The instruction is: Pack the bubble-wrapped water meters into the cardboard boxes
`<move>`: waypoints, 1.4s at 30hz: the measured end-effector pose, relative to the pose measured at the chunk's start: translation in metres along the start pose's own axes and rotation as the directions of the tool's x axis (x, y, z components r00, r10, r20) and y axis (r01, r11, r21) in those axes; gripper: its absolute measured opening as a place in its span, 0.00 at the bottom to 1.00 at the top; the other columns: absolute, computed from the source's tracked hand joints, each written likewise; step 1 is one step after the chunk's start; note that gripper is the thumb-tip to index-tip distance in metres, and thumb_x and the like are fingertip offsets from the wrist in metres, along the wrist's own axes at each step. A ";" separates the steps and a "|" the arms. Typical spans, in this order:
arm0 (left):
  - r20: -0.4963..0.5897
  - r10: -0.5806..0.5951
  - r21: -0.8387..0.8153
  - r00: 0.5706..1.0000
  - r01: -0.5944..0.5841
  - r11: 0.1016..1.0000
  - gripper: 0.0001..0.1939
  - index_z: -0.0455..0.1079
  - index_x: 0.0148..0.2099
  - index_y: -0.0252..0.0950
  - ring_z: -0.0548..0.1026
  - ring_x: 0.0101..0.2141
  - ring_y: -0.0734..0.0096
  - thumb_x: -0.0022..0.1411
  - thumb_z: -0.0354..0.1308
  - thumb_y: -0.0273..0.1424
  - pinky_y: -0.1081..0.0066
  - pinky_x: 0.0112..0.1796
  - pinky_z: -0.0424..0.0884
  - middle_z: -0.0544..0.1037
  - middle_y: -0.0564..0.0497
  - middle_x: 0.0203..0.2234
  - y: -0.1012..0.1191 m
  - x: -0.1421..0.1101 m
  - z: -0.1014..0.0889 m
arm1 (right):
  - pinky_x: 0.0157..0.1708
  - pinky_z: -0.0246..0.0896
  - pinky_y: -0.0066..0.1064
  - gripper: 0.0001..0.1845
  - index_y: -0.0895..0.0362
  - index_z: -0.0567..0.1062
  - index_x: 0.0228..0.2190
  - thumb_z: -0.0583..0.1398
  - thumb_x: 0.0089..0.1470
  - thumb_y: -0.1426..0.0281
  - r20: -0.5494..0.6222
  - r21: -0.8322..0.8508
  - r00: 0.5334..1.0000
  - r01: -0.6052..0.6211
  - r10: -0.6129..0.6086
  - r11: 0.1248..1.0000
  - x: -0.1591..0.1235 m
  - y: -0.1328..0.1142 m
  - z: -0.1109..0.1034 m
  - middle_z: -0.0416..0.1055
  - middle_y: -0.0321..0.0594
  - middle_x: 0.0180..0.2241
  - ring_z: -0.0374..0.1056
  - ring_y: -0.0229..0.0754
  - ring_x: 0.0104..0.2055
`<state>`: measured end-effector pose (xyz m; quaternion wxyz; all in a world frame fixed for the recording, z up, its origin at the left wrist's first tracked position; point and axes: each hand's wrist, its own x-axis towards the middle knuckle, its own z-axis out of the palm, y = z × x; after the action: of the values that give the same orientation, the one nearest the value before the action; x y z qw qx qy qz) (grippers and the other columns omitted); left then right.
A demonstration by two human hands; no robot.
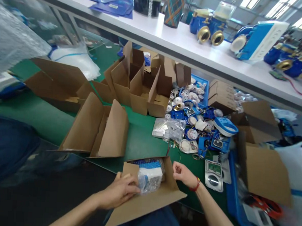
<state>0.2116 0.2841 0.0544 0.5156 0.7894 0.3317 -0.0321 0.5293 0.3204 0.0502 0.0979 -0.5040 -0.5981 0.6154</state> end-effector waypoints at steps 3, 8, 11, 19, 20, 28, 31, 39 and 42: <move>0.015 0.044 0.027 0.999 -0.044 0.999 0.18 0.64 0.50 0.57 0.63 0.44 0.58 0.64 0.41 0.33 0.49 0.43 0.53 0.69 0.49 0.46 -0.004 0.003 -0.001 | 0.29 0.56 0.29 0.15 0.55 0.62 0.28 0.55 0.50 0.57 -0.036 -0.176 0.999 0.007 -0.013 0.984 0.019 -0.005 0.018 0.61 0.33 0.25 0.58 0.35 0.27; -0.003 0.056 -0.089 0.998 -0.056 0.994 0.21 0.62 0.52 0.60 0.65 0.48 0.59 0.63 0.41 0.30 0.45 0.49 0.51 0.69 0.53 0.51 -0.003 -0.014 -0.010 | 0.45 0.54 0.36 0.06 0.53 0.72 0.31 0.56 0.49 0.72 0.171 -0.370 0.979 0.173 -0.116 0.913 0.035 -0.015 0.058 0.71 0.38 0.34 0.64 0.41 0.41; -0.045 0.048 -0.206 0.998 -0.056 0.977 0.27 0.54 0.58 0.58 0.60 0.55 0.58 0.59 0.49 0.31 0.44 0.55 0.40 0.64 0.53 0.56 -0.004 -0.039 0.002 | 0.43 0.60 0.33 0.13 0.54 0.70 0.39 0.50 0.54 0.73 0.247 -0.115 0.958 0.177 -0.144 0.977 0.023 -0.014 0.037 0.72 0.39 0.37 0.67 0.37 0.41; -0.638 -0.670 -0.594 0.381 0.311 0.742 0.31 0.50 0.59 0.34 0.69 0.47 0.54 0.58 0.50 0.43 0.56 0.45 0.67 0.69 0.38 0.47 -0.011 -0.004 0.068 | 0.39 0.64 0.37 0.25 0.59 0.64 0.46 0.59 0.47 0.60 -0.037 -0.101 0.998 -0.058 0.055 0.993 -0.017 0.008 -0.015 0.68 0.45 0.40 0.66 0.42 0.38; -0.771 -0.574 -0.469 0.276 0.364 0.805 0.34 0.48 0.60 0.32 0.66 0.50 0.52 0.56 0.53 0.42 0.55 0.48 0.64 0.67 0.36 0.49 -0.010 0.008 0.068 | 0.40 0.64 0.39 0.28 0.60 0.63 0.47 0.59 0.47 0.60 -0.215 -0.235 0.976 -0.089 0.038 0.968 -0.014 0.008 -0.008 0.67 0.48 0.41 0.65 0.45 0.40; -0.671 -0.069 0.349 0.738 0.397 0.849 0.32 0.53 0.61 0.35 0.62 0.54 0.54 0.59 0.49 0.45 0.54 0.55 0.49 0.65 0.42 0.54 -0.010 0.053 0.032 | 0.59 0.40 0.50 0.31 0.54 0.60 0.54 0.57 0.51 0.57 -0.103 -0.727 0.965 0.091 -0.240 0.680 0.038 -0.003 0.022 0.63 0.43 0.53 0.53 0.48 0.58; -0.647 -0.118 0.296 0.753 0.392 0.871 0.29 0.63 0.54 0.34 0.68 0.47 0.54 0.57 0.50 0.48 0.56 0.48 0.58 0.71 0.42 0.48 -0.003 0.048 0.026 | 0.59 0.41 0.47 0.30 0.54 0.65 0.50 0.57 0.49 0.52 -0.084 -0.697 0.973 0.096 -0.214 0.711 0.030 -0.011 0.018 0.68 0.40 0.50 0.56 0.47 0.56; -0.674 -0.028 0.373 0.739 0.373 0.850 0.23 0.65 0.53 0.37 0.69 0.46 0.58 0.59 0.50 0.43 0.62 0.47 0.58 0.70 0.42 0.49 -0.001 0.036 0.032 | 0.52 0.51 0.42 0.27 0.50 0.62 0.52 0.54 0.53 0.54 -0.152 -0.731 0.955 0.064 -0.254 0.679 0.003 -0.027 0.027 0.62 0.35 0.54 0.55 0.46 0.57; -0.642 0.003 0.439 0.767 0.364 0.821 0.28 0.52 0.62 0.38 0.60 0.55 0.57 0.61 0.48 0.39 0.58 0.55 0.46 0.59 0.44 0.58 -0.006 0.045 0.028 | 0.56 0.49 0.44 0.27 0.52 0.58 0.55 0.52 0.55 0.58 -0.177 -0.762 0.946 0.043 -0.270 0.646 0.012 -0.017 0.031 0.58 0.36 0.57 0.50 0.46 0.60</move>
<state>0.2513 0.2845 0.0186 0.1289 0.8299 0.5363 0.0836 0.4927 0.3136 0.0517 0.0170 -0.5253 -0.8198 0.2275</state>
